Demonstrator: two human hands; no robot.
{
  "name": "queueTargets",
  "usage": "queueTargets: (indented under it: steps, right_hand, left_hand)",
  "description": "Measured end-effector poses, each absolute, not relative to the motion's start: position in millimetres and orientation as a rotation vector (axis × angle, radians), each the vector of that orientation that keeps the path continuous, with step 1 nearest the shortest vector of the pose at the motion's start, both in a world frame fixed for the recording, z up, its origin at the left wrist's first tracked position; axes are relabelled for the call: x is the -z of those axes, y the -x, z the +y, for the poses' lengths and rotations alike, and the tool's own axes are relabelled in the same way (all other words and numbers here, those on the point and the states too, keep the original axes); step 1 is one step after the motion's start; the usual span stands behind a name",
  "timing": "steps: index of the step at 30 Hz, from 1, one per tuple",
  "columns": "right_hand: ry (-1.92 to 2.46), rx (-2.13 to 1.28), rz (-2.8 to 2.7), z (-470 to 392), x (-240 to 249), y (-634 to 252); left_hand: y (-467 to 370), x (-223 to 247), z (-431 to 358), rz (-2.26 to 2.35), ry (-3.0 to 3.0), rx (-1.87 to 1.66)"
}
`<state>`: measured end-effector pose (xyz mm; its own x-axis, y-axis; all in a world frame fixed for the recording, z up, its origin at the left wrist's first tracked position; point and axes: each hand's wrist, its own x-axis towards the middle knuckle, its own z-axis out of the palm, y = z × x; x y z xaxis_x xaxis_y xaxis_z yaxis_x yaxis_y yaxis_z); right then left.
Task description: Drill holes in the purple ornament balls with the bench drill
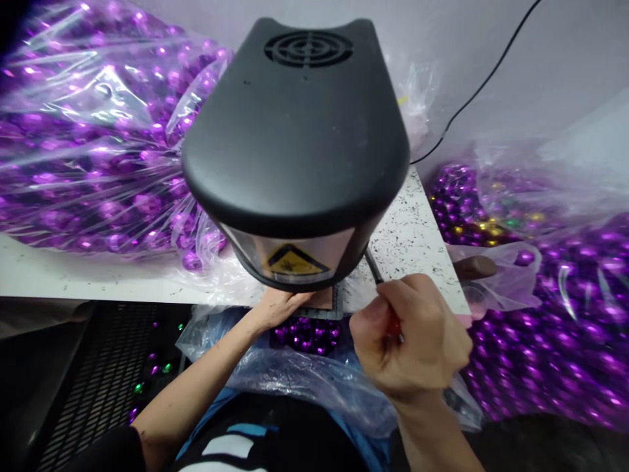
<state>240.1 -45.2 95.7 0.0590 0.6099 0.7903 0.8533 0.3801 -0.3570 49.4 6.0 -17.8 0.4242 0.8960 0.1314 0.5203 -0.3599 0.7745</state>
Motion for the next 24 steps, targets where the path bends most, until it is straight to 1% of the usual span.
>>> queueTargets:
  steps: [7, 13, 18, 24]
  right_hand:
    - [1.325, 0.418, -1.662, -48.2, -89.9, -233.9]
    - [1.254, 0.355, -1.684, -42.7, -88.0, -232.4]
    - [1.190, 0.333, -1.540, -37.4, -74.3, -228.7]
    - [1.121, 0.317, -1.541, -33.8, -65.8, -231.2]
  left_hand:
    - [-50.0, 13.3, 5.2, 1.218, -2.015, -0.728]
    - [-50.2, 15.0, 4.8, 1.224, -2.036, -0.726]
    - [-49.4, 14.0, 5.2, 1.236, -2.069, -0.711]
    - [-50.0, 12.3, 5.6, 1.267, -2.071, -0.717]
